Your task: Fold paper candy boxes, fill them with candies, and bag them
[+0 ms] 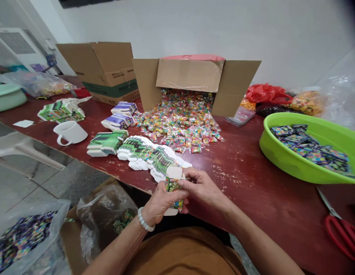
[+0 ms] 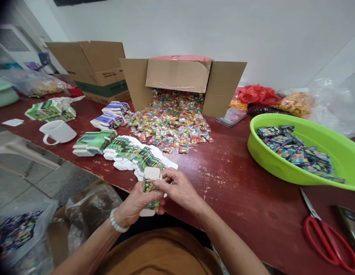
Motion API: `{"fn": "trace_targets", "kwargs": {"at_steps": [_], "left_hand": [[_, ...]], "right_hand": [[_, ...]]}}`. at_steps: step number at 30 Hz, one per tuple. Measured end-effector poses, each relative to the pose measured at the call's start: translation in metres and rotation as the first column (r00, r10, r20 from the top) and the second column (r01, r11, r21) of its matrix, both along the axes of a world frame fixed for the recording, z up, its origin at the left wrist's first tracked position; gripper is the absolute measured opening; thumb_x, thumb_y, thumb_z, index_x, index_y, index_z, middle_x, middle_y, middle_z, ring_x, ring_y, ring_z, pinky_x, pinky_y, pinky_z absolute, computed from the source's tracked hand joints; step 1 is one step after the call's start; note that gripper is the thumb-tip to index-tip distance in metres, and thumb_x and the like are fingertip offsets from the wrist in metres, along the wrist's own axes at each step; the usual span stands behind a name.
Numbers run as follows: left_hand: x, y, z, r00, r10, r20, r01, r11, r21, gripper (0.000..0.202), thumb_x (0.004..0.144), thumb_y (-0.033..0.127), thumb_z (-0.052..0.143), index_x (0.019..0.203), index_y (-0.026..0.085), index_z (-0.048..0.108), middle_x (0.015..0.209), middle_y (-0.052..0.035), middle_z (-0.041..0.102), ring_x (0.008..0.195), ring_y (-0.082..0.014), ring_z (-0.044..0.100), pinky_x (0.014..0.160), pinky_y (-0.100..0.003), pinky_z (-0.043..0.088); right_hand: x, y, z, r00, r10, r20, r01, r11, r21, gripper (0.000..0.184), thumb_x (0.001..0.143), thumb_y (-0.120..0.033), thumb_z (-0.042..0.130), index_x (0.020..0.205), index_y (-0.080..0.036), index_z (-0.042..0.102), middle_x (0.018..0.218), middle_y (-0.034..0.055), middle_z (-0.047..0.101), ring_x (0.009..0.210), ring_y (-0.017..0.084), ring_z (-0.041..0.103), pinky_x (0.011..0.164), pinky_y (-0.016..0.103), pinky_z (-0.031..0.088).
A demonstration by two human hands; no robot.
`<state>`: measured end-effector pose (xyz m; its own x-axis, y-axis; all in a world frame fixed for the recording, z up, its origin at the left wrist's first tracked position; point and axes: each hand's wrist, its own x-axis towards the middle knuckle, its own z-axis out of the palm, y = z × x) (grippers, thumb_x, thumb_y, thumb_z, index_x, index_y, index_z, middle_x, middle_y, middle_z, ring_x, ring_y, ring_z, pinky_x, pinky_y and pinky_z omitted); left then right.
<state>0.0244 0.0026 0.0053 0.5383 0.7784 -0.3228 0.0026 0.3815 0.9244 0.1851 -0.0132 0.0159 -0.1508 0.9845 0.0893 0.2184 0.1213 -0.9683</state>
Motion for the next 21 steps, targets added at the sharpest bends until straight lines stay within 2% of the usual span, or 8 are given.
{"fn": "trace_targets", "kwargs": {"at_steps": [2,4,6,9,12,15,17,21], "left_hand": [[0.001,0.001,-0.001,1.000,0.022,0.013,-0.022,0.999,0.039,0.035,0.071,0.038,0.076,0.092,0.012,0.063,0.075,-0.0040,0.066,0.066,-0.0168,0.064,0.062,-0.027,0.052],[-0.001,0.001,0.000,0.998,0.057,0.028,-0.061,0.990,0.127,0.035,0.075,0.035,0.074,0.100,0.013,0.063,0.092,-0.0059,0.068,0.086,-0.0182,0.064,0.078,-0.027,0.051],[-0.004,-0.001,0.003,0.991,0.113,0.070,-0.122,0.981,0.151,0.038,0.078,0.033,0.071,0.110,0.017,0.059,0.106,-0.0065,0.067,0.097,-0.0190,0.062,0.085,-0.028,0.050],[-0.006,-0.009,0.006,0.963,0.232,0.139,-0.249,0.961,0.119,0.056,0.076,0.028,0.074,0.124,0.023,0.045,0.102,-0.0045,0.069,0.085,-0.0173,0.066,0.077,-0.029,0.054],[-0.003,-0.015,0.006,0.936,0.313,0.159,-0.339,0.924,0.175,0.070,0.074,0.023,0.075,0.132,0.028,0.037,0.092,-0.0010,0.069,0.076,-0.0157,0.066,0.071,-0.027,0.054],[-0.002,-0.016,0.007,0.947,0.287,0.145,-0.313,0.927,0.206,0.060,0.077,0.024,0.072,0.130,0.026,0.043,0.100,-0.0030,0.068,0.077,-0.0151,0.065,0.071,-0.026,0.054],[-0.003,-0.012,0.008,0.957,0.266,0.116,-0.285,0.937,0.201,0.051,0.077,0.027,0.072,0.122,0.023,0.049,0.101,-0.0037,0.069,0.076,-0.0150,0.065,0.070,-0.026,0.054],[-0.006,-0.004,0.009,0.971,0.228,0.069,-0.236,0.957,0.168,0.031,0.077,0.032,0.071,0.101,0.020,0.055,0.084,-0.0010,0.068,0.070,-0.0138,0.061,0.061,-0.022,0.050]], "right_hand": [[-0.001,0.003,-0.004,0.998,-0.037,-0.054,0.036,0.999,-0.011,0.021,0.084,-0.036,0.061,0.073,-0.018,0.064,0.068,-0.0011,0.058,0.060,0.012,0.052,0.058,0.024,0.040],[0.002,0.005,-0.003,0.995,-0.070,-0.071,0.069,0.997,-0.017,0.024,0.084,-0.037,0.062,0.070,-0.018,0.062,0.066,-0.0017,0.058,0.063,0.013,0.052,0.061,0.025,0.040],[0.006,0.005,-0.001,0.995,-0.056,-0.087,0.054,0.998,-0.032,0.024,0.086,-0.039,0.060,0.074,-0.018,0.063,0.070,-0.0012,0.060,0.067,0.014,0.054,0.064,0.025,0.041],[0.006,0.003,-0.003,0.986,-0.058,-0.159,0.049,0.997,-0.065,0.022,0.085,-0.039,0.061,0.097,-0.020,0.063,0.078,-0.0004,0.063,0.074,0.016,0.058,0.068,0.027,0.044],[-0.003,0.000,-0.012,0.943,-0.203,-0.264,0.177,0.977,-0.119,0.046,0.081,-0.039,0.067,0.119,-0.023,0.047,0.076,-0.0025,0.061,0.072,0.016,0.059,0.067,0.027,0.046],[-0.012,-0.002,-0.019,0.895,-0.297,-0.334,0.276,0.955,-0.109,0.037,0.080,-0.040,0.068,0.107,-0.023,0.050,0.074,-0.0030,0.060,0.068,0.015,0.057,0.065,0.026,0.045],[-0.014,-0.003,-0.019,0.900,-0.275,-0.337,0.263,0.961,-0.080,0.027,0.080,-0.040,0.066,0.097,-0.022,0.055,0.078,-0.0010,0.062,0.069,0.014,0.057,0.065,0.026,0.045],[-0.006,0.001,-0.013,0.956,-0.204,-0.210,0.203,0.979,-0.026,0.020,0.082,-0.039,0.063,0.080,-0.019,0.061,0.076,-0.0002,0.060,0.070,0.014,0.054,0.066,0.026,0.043]]}}
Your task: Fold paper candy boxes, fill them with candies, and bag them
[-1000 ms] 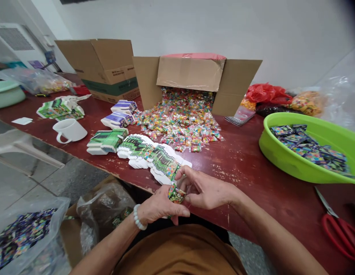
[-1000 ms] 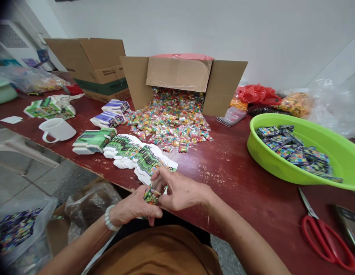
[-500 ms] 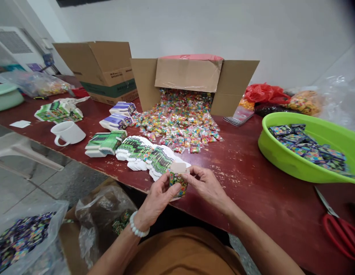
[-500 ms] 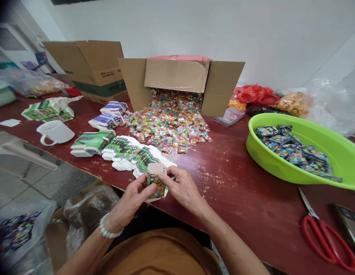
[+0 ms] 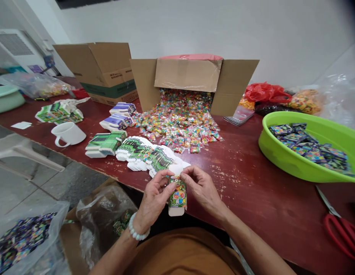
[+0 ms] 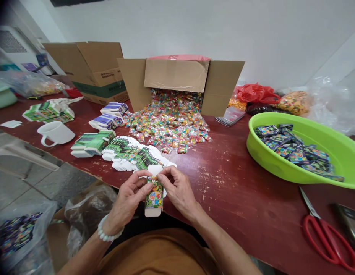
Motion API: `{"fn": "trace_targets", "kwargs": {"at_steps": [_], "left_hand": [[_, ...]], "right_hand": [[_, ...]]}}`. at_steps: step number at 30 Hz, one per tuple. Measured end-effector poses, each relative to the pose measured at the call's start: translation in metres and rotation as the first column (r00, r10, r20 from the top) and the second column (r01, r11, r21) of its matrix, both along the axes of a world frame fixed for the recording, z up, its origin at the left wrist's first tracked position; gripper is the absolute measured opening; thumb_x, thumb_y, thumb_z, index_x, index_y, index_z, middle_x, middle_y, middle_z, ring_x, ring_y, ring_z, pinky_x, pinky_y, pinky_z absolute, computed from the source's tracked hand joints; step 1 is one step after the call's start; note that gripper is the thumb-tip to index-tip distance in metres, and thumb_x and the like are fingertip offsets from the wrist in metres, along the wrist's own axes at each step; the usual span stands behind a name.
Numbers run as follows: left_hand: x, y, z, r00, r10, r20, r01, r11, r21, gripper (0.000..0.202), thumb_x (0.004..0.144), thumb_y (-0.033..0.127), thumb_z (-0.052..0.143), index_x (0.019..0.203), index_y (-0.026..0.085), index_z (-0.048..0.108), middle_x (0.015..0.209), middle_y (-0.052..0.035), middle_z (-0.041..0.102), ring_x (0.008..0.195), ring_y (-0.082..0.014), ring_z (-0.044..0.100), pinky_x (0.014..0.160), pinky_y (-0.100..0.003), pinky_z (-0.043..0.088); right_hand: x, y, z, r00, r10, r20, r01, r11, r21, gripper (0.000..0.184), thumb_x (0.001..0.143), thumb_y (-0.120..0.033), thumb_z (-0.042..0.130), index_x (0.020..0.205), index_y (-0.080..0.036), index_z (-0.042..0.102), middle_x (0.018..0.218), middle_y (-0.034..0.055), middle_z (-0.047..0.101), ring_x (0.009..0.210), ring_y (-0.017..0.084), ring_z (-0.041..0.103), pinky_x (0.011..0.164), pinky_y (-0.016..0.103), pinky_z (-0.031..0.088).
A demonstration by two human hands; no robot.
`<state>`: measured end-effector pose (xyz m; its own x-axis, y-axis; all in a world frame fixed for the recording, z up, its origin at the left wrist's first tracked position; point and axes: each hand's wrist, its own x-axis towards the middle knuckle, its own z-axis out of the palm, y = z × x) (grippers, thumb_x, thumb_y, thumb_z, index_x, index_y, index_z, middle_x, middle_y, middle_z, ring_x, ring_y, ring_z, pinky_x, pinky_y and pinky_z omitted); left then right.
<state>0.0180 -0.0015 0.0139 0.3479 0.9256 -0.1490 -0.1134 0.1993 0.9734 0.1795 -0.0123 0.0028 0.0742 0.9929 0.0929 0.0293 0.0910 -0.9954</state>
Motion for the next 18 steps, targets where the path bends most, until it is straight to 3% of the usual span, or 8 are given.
{"fn": "trace_targets", "kwargs": {"at_steps": [3,7,9,11,15,18], "left_hand": [[0.000,0.003,0.000,1.000,-0.008,-0.015,0.008,1.000,-0.010,0.025,0.079,0.036,0.069,0.094,0.019,0.057,0.080,-0.0004,0.065,0.066,-0.0120,0.058,0.055,-0.018,0.045],[0.003,0.004,-0.001,0.999,0.024,-0.034,-0.023,0.999,0.032,0.024,0.078,0.036,0.070,0.089,0.018,0.059,0.081,-0.0007,0.065,0.066,-0.0111,0.057,0.053,-0.017,0.043],[0.004,0.005,-0.002,0.998,0.051,0.026,-0.051,0.999,0.007,0.030,0.075,0.033,0.074,0.094,0.020,0.056,0.082,0.0008,0.065,0.065,-0.0103,0.058,0.053,-0.017,0.044],[0.005,0.005,-0.004,0.991,0.053,0.120,-0.043,0.996,-0.080,0.043,0.073,0.029,0.077,0.106,0.023,0.050,0.081,0.0030,0.064,0.064,-0.0095,0.059,0.054,-0.017,0.045],[0.007,0.001,-0.012,0.939,-0.049,0.342,0.153,0.946,-0.285,0.049,0.077,0.043,0.072,0.115,0.021,0.050,0.088,-0.0024,0.066,0.071,-0.0148,0.066,0.062,-0.024,0.053],[0.010,-0.002,-0.015,0.912,-0.109,0.395,0.275,0.878,-0.392,0.050,0.082,0.059,0.057,0.108,0.017,0.055,0.080,-0.0049,0.066,0.056,-0.0180,0.065,0.050,-0.030,0.054]], "right_hand": [[0.006,0.006,0.001,0.997,0.059,-0.041,-0.061,0.997,-0.053,0.025,0.078,-0.040,0.067,0.069,-0.019,0.058,0.068,-0.0017,0.057,0.065,0.013,0.051,0.063,0.025,0.041],[0.007,0.012,-0.002,0.972,0.027,-0.234,-0.050,0.994,-0.092,0.031,0.066,-0.037,0.078,0.086,-0.021,0.060,0.069,-0.0039,0.059,0.064,0.012,0.054,0.063,0.025,0.044],[0.006,0.012,-0.002,0.976,0.040,-0.214,-0.059,0.995,-0.084,0.031,0.067,-0.036,0.078,0.088,-0.020,0.062,0.070,-0.0030,0.061,0.065,0.013,0.056,0.064,0.026,0.045],[0.006,0.010,-0.002,0.986,0.063,-0.153,-0.074,0.995,-0.066,0.024,0.071,-0.037,0.076,0.079,-0.019,0.064,0.071,-0.0005,0.064,0.065,0.013,0.058,0.064,0.027,0.045],[0.007,0.004,0.000,0.995,0.018,-0.097,-0.019,1.000,-0.007,0.020,0.076,-0.038,0.072,0.076,-0.020,0.064,0.071,0.0002,0.067,0.063,0.015,0.059,0.060,0.027,0.046],[0.010,0.000,0.004,0.997,0.047,0.060,-0.051,0.995,0.080,0.016,0.084,-0.036,0.065,0.081,-0.021,0.065,0.079,0.0024,0.068,0.071,0.017,0.062,0.064,0.029,0.048]]}}
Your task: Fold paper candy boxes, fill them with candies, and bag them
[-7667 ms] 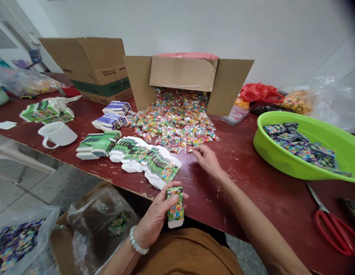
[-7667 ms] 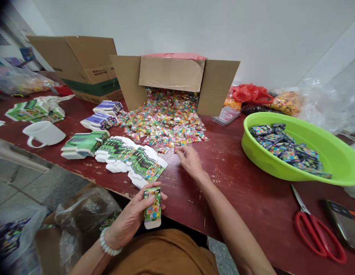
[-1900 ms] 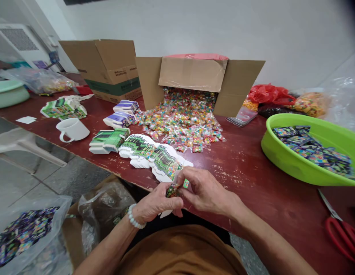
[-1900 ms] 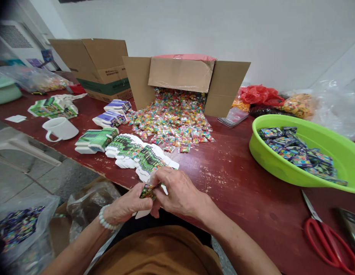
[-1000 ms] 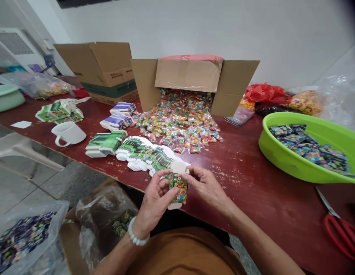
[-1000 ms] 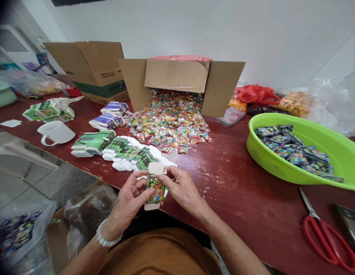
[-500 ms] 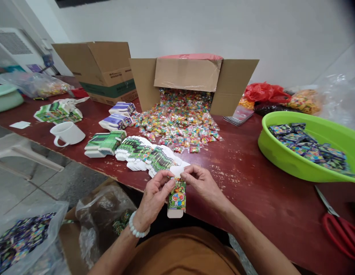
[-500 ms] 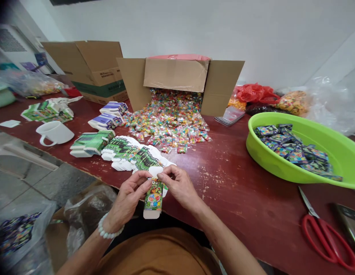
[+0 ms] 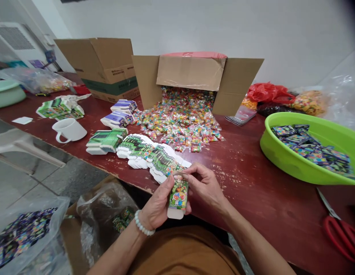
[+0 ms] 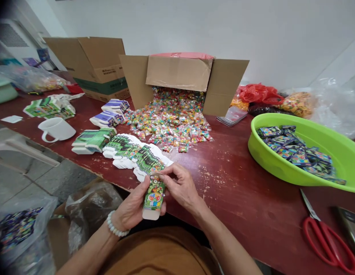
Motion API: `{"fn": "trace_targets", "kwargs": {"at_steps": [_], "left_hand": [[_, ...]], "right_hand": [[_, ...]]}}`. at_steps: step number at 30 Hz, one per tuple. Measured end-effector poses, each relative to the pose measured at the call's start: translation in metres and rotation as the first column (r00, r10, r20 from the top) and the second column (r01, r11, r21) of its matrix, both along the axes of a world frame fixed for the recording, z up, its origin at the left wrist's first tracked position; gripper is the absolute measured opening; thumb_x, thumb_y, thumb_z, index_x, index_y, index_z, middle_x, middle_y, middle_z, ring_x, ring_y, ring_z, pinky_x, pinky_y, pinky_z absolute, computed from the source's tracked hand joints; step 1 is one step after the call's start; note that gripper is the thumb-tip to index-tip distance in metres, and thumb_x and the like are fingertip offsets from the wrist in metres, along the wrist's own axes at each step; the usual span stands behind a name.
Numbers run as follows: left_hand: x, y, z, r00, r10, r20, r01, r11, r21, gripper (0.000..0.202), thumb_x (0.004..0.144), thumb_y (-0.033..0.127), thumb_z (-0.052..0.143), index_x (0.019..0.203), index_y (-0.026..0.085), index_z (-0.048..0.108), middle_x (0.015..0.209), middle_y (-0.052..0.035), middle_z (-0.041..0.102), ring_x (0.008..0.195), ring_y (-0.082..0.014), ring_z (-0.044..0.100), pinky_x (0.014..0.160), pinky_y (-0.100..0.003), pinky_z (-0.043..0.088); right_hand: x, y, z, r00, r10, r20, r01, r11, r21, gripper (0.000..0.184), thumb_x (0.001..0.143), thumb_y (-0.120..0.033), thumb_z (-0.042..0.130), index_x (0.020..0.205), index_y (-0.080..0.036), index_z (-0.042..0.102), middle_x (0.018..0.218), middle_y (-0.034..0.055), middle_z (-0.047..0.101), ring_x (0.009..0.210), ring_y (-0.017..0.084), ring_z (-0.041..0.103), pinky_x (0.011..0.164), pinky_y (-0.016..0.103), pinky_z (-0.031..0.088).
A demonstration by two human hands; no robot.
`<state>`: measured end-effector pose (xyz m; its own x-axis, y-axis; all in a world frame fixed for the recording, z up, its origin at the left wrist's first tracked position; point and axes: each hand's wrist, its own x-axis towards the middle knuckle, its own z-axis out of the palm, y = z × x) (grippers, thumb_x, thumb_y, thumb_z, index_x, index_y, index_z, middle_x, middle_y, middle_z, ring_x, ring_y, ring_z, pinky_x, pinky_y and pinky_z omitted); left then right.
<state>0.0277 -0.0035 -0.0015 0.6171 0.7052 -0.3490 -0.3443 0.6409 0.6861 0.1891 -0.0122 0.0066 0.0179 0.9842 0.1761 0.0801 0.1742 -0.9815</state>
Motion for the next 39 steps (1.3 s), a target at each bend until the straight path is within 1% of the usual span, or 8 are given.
{"fn": "trace_targets", "kwargs": {"at_steps": [4,11,15,21,26,30,35,39], "left_hand": [[0.002,0.001,0.003,0.996,0.034,-0.082,-0.032,0.999,0.022,0.047,0.088,0.055,0.051,0.120,0.021,0.052,0.074,-0.0027,0.065,0.050,-0.0155,0.063,0.045,-0.026,0.051],[0.005,-0.002,0.007,0.966,0.047,-0.254,-0.008,0.989,0.150,0.054,0.083,0.064,0.050,0.092,0.012,0.062,0.065,-0.0051,0.065,0.041,-0.0127,0.058,0.039,-0.022,0.047],[0.002,-0.001,0.003,0.979,0.000,-0.205,0.035,0.986,0.165,0.055,0.083,0.064,0.049,0.099,0.012,0.059,0.078,-0.0092,0.070,0.040,-0.0130,0.058,0.037,-0.023,0.047],[-0.004,0.002,-0.006,0.986,-0.041,-0.162,0.076,0.973,0.218,0.050,0.087,0.057,0.051,0.105,0.011,0.060,0.082,-0.0103,0.069,0.041,-0.0113,0.059,0.039,-0.022,0.047],[-0.004,0.001,-0.004,0.987,-0.018,-0.159,0.054,0.973,0.223,0.057,0.089,0.052,0.051,0.132,0.014,0.048,0.070,-0.0048,0.066,0.042,-0.0123,0.058,0.039,-0.022,0.047],[0.002,-0.001,-0.001,0.983,0.023,-0.182,0.011,0.983,0.183,0.062,0.090,0.054,0.048,0.139,0.016,0.043,0.056,-0.0010,0.061,0.040,-0.0137,0.056,0.038,-0.023,0.047],[0.002,-0.006,-0.005,0.985,0.085,-0.152,-0.067,0.991,0.119,0.052,0.089,0.049,0.053,0.131,0.020,0.046,0.072,-0.0039,0.067,0.049,-0.0141,0.061,0.048,-0.024,0.049],[-0.017,-0.017,-0.014,0.977,0.054,-0.207,-0.039,0.996,0.075,0.038,0.084,0.039,0.065,0.115,0.020,0.052,0.088,-0.0079,0.070,0.069,-0.0167,0.067,0.068,-0.028,0.052]], "right_hand": [[0.004,-0.002,0.004,0.983,0.064,0.171,-0.081,0.992,0.093,0.016,0.089,-0.031,0.058,0.080,-0.021,0.065,0.099,0.0056,0.069,0.090,0.019,0.063,0.081,0.034,0.048],[0.005,0.006,0.001,0.991,0.127,-0.041,-0.133,0.971,-0.198,0.017,0.079,-0.034,0.068,0.085,-0.018,0.065,0.072,0.0001,0.064,0.055,0.011,0.057,0.051,0.024,0.048],[0.001,0.007,0.006,0.974,0.092,-0.206,-0.155,0.938,-0.311,0.019,0.074,-0.033,0.071,0.076,-0.016,0.062,0.065,-0.0025,0.062,0.042,0.008,0.053,0.041,0.022,0.045],[-0.001,0.004,0.007,0.975,0.082,-0.204,-0.147,0.933,-0.327,0.021,0.076,-0.036,0.070,0.076,-0.017,0.062,0.064,-0.0022,0.064,0.040,0.009,0.054,0.040,0.022,0.044],[0.002,-0.004,0.006,0.990,0.135,0.037,-0.134,0.990,-0.036,0.015,0.086,-0.030,0.062,0.077,-0.018,0.064,0.090,0.0042,0.069,0.078,0.015,0.064,0.071,0.028,0.051],[-0.003,-0.015,0.003,0.968,0.070,0.240,-0.118,0.975,0.189,0.009,0.089,-0.022,0.056,0.088,-0.019,0.065,0.098,0.0068,0.065,0.092,0.017,0.061,0.084,0.030,0.047],[0.012,0.008,-0.007,0.927,0.135,0.350,-0.160,0.986,0.044,0.019,0.093,-0.029,0.050,0.086,-0.019,0.065,0.088,0.0035,0.066,0.082,0.016,0.062,0.076,0.028,0.049],[0.049,0.067,-0.023,0.773,-0.223,0.595,0.259,0.966,0.025,0.019,0.089,-0.028,0.052,0.097,-0.018,0.065,0.097,0.0062,0.063,0.086,0.019,0.060,0.080,0.031,0.047]]}}
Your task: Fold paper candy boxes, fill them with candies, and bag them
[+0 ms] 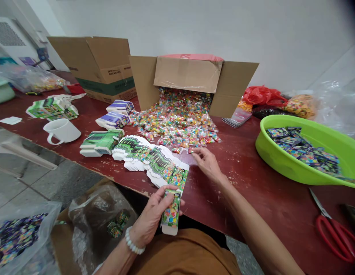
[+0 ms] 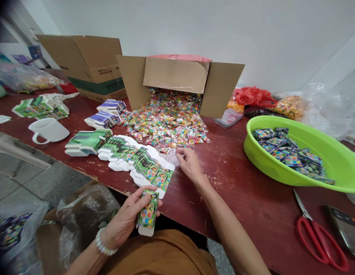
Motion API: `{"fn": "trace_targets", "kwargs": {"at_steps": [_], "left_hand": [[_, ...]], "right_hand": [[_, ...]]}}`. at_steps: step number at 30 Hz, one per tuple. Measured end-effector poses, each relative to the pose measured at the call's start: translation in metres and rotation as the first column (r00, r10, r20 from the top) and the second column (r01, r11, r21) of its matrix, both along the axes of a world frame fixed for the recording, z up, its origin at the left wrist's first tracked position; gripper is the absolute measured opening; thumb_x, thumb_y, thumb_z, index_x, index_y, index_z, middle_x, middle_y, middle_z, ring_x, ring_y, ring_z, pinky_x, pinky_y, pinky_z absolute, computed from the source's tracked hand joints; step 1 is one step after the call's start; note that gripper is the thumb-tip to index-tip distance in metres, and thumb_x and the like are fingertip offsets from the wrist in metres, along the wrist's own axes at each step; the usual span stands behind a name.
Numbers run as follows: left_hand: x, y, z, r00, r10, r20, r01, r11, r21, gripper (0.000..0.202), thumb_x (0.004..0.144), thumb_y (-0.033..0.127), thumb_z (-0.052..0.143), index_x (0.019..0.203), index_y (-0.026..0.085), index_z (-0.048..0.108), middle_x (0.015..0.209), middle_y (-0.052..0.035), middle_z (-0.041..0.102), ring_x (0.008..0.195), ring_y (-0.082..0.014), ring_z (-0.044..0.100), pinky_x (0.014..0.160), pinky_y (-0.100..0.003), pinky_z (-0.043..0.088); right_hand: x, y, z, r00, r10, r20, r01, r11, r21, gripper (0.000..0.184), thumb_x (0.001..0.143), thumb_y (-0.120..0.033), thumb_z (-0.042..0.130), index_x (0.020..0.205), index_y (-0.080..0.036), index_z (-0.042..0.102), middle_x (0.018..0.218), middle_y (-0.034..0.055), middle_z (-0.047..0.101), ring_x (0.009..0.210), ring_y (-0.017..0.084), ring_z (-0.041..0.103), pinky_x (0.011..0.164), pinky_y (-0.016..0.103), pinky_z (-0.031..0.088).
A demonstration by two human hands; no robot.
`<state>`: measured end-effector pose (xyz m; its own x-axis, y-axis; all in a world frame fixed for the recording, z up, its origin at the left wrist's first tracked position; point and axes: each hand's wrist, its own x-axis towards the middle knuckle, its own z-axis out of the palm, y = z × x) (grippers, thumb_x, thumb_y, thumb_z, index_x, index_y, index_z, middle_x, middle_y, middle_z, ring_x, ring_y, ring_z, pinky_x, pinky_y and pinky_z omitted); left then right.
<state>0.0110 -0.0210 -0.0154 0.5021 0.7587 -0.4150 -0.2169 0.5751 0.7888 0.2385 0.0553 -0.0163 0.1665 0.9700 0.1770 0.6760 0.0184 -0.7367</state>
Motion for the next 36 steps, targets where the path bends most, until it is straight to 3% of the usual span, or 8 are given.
{"fn": "trace_targets", "kwargs": {"at_steps": [3,7,9,13,17,22,27,36], "left_hand": [[-0.029,-0.005,-0.009,0.996,-0.023,-0.084,0.023,1.000,-0.004,0.031,0.077,0.034,0.072,0.097,0.019,0.054,0.093,-0.0065,0.068,0.078,-0.0172,0.065,0.072,-0.028,0.050],[-0.084,0.000,-0.020,0.964,-0.077,-0.255,0.097,0.993,0.067,0.034,0.072,0.031,0.077,0.095,0.021,0.054,0.080,0.0016,0.061,0.072,-0.0126,0.058,0.065,-0.023,0.045],[-0.110,0.006,-0.022,0.899,-0.226,-0.374,0.271,0.960,0.072,0.045,0.066,0.029,0.081,0.104,0.022,0.058,0.081,0.0029,0.059,0.070,-0.0111,0.055,0.062,-0.021,0.042],[-0.136,0.013,-0.020,0.722,-0.577,-0.381,0.597,0.798,-0.077,0.042,0.067,0.036,0.079,0.101,0.018,0.063,0.084,-0.0005,0.064,0.071,-0.0128,0.055,0.063,-0.022,0.041],[-0.112,0.020,-0.005,0.851,-0.424,-0.310,0.446,0.895,0.000,0.035,0.077,0.037,0.068,0.106,0.020,0.057,0.094,-0.0029,0.065,0.075,-0.0148,0.060,0.066,-0.023,0.044],[-0.052,0.029,0.014,0.949,-0.269,-0.166,0.291,0.948,0.126,0.035,0.083,0.026,0.058,0.116,0.019,0.049,0.096,-0.0077,0.066,0.067,-0.0152,0.063,0.065,-0.026,0.047],[-0.020,0.030,0.021,0.968,-0.228,-0.107,0.245,0.951,0.190,0.038,0.081,0.020,0.057,0.118,0.021,0.050,0.094,-0.0057,0.063,0.072,-0.0148,0.060,0.061,-0.025,0.051],[-0.011,0.019,0.022,0.980,-0.189,-0.055,0.196,0.959,0.204,0.040,0.079,0.019,0.059,0.118,0.021,0.052,0.097,-0.0063,0.062,0.083,-0.0186,0.061,0.059,-0.025,0.053]], "right_hand": [[0.020,0.036,-0.015,0.993,-0.100,0.067,0.102,0.994,-0.024,0.027,0.083,-0.026,0.058,0.109,-0.019,0.064,0.110,0.0110,0.056,0.096,0.024,0.057,0.086,0.038,0.043],[0.027,0.050,-0.030,0.990,-0.105,0.093,0.113,0.990,-0.088,0.019,0.072,-0.031,0.070,0.088,-0.021,0.067,0.106,0.0100,0.053,0.103,0.029,0.052,0.086,0.040,0.041],[0.029,0.048,-0.033,0.994,-0.083,0.070,0.091,0.989,-0.113,0.017,0.068,-0.030,0.074,0.078,-0.021,0.064,0.099,0.0079,0.055,0.100,0.028,0.052,0.084,0.039,0.041],[0.033,0.035,-0.028,0.997,-0.027,-0.068,0.016,0.988,-0.152,0.017,0.072,-0.033,0.069,0.077,-0.020,0.059,0.078,0.0026,0.058,0.081,0.021,0.056,0.072,0.033,0.045],[0.021,0.009,-0.009,0.950,0.070,-0.303,-0.127,0.976,-0.175,0.024,0.085,-0.041,0.054,0.092,-0.019,0.057,0.079,0.0024,0.061,0.068,0.015,0.059,0.058,0.026,0.048],[-0.011,-0.027,0.024,0.686,0.255,-0.682,-0.459,0.878,-0.134,0.031,0.081,-0.035,0.062,0.107,-0.020,0.057,0.081,0.0005,0.061,0.064,0.010,0.056,0.057,0.023,0.046],[-0.031,-0.041,0.034,0.675,0.225,-0.703,-0.415,0.903,-0.109,0.028,0.071,-0.030,0.071,0.093,-0.018,0.058,0.075,-0.0018,0.061,0.063,0.010,0.055,0.057,0.022,0.045],[-0.039,-0.045,0.036,0.694,0.149,-0.704,-0.265,0.963,-0.058,0.023,0.069,-0.034,0.073,0.077,-0.017,0.059,0.067,-0.0016,0.063,0.054,0.009,0.053,0.052,0.023,0.043]]}}
